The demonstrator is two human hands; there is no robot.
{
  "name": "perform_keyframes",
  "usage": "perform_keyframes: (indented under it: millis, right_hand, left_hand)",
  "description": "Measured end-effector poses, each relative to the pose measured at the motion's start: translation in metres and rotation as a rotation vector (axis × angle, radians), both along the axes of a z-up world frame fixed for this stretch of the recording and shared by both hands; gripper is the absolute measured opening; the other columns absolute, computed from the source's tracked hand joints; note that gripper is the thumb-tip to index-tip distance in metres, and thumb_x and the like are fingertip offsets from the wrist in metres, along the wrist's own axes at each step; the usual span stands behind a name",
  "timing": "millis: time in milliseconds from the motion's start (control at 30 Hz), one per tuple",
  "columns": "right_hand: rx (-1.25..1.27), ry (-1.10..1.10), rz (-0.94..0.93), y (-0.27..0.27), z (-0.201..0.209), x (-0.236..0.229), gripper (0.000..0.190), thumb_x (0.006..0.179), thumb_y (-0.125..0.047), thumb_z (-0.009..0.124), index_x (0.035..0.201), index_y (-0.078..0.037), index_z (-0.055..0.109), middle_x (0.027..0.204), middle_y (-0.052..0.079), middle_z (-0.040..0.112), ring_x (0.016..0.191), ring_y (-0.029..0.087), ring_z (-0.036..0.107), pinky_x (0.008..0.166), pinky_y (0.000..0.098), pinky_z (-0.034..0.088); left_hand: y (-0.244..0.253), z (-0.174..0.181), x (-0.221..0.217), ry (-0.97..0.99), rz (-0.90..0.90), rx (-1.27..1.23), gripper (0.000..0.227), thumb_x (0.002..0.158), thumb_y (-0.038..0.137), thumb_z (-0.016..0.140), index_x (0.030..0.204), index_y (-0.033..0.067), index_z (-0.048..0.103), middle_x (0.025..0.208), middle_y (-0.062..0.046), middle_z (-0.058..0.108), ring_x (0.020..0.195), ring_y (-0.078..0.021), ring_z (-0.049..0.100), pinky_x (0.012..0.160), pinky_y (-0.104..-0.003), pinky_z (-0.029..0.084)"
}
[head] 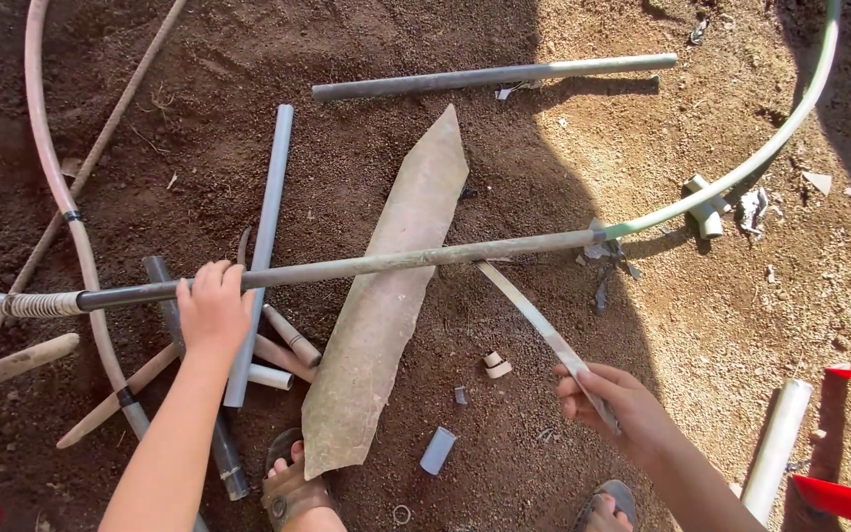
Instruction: A person sits on the ground and uses a bare hacksaw blade to saw a PVC pipe, then wraps a piece of flexible corrugated tubing around a pipe.
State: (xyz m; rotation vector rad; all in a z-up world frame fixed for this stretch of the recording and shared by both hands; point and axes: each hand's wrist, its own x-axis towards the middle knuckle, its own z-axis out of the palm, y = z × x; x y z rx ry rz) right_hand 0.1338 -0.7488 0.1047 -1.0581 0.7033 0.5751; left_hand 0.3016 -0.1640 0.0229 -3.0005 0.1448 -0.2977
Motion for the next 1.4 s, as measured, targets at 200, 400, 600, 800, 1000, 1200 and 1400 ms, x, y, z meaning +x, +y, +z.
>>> perform_keyframes:
  millis: [200,400,600,800,1000,1200,1400]
  right_hand:
    - [0.007,-0.088,0.007,0.007,0.015,0.021,0.034,0.110,-0.008,0.048,0.127,0.014,0.069,0.084,0.021,0.073,0.074,0.027,0.069,0.068,0.0358,0.060]
    - [-0.134,-0.122,0.035,0.019,0.021,0.035,0.048,0.109,-0.014,0.047,0.145,0.018,0.054,0.089,0.017,0.074,0.073,0.029,0.072,0.083,0.0522,0.057]
    - [-0.139,-0.203,0.028,0.026,0.026,0.048,0.045,0.110,-0.015,0.050,0.144,0.014,0.056,0.088,0.014,0.072,0.074,0.025,0.073,0.089,0.0512,0.059]
    - [-0.117,-0.182,0.008,0.034,0.032,0.047,0.049,0.111,-0.015,0.046,0.146,0.018,0.053,0.086,0.014,0.071,0.071,0.025,0.070,0.090,0.0559,0.058]
    - [-0.091,-0.184,-0.073,0.022,0.019,0.040,0.043,0.110,-0.016,0.052,0.141,0.014,0.057,0.087,0.013,0.072,0.073,0.023,0.071,0.090,0.0546,0.057]
    - [-0.035,-0.228,-0.108,0.030,0.015,0.059,0.044,0.111,-0.016,0.050,0.143,0.013,0.057,0.086,0.012,0.069,0.071,0.023,0.066,0.084,0.0529,0.056]
    - [0.036,-0.295,-0.104,0.037,-0.009,0.084,0.042,0.110,-0.017,0.052,0.142,0.011,0.056,0.088,0.012,0.068,0.075,0.023,0.065,0.088,0.0544,0.055]
  left_hand:
    - [-0.046,0.036,-0.029,0.189,0.002,-0.337,0.029,0.100,0.030,0.069,0.122,0.0131,0.076,0.096,-0.001,0.082,0.078,-0.0285,0.077,0.071,-0.040,0.062]
    - [-0.059,-0.009,-0.038,0.939,0.563,-1.294,0.086,0.100,0.045,0.074,0.166,0.0092,0.033,0.114,-0.019,0.078,0.082,-0.0244,0.078,0.068,-0.032,0.056]
    - [-0.060,-0.005,-0.032,0.942,0.616,-1.434,0.084,0.104,0.042,0.070,0.168,0.0079,0.026,0.120,-0.019,0.075,0.081,-0.0183,0.074,0.062,-0.022,0.054]
    - [-0.059,-0.010,-0.019,0.882,0.695,-1.703,0.086,0.105,0.040,0.071,0.170,0.0102,0.022,0.124,-0.017,0.070,0.085,-0.0212,0.074,0.061,-0.026,0.053]
    - [-0.074,-0.016,0.002,0.797,0.660,-1.884,0.059,0.106,0.040,0.066,0.154,0.0146,0.044,0.114,-0.006,0.071,0.078,-0.0158,0.070,0.057,-0.023,0.047]
    - [-0.084,0.066,0.046,0.678,0.538,-1.991,0.052,0.108,0.061,0.050,0.131,0.0164,0.063,0.105,0.001,0.070,0.069,-0.0052,0.065,0.053,-0.018,0.040]
    - [-0.075,0.049,0.050,0.686,0.435,-1.750,0.058,0.110,0.049,0.058,0.155,0.0142,0.047,0.115,-0.012,0.075,0.064,-0.0095,0.068,0.045,-0.018,0.039]
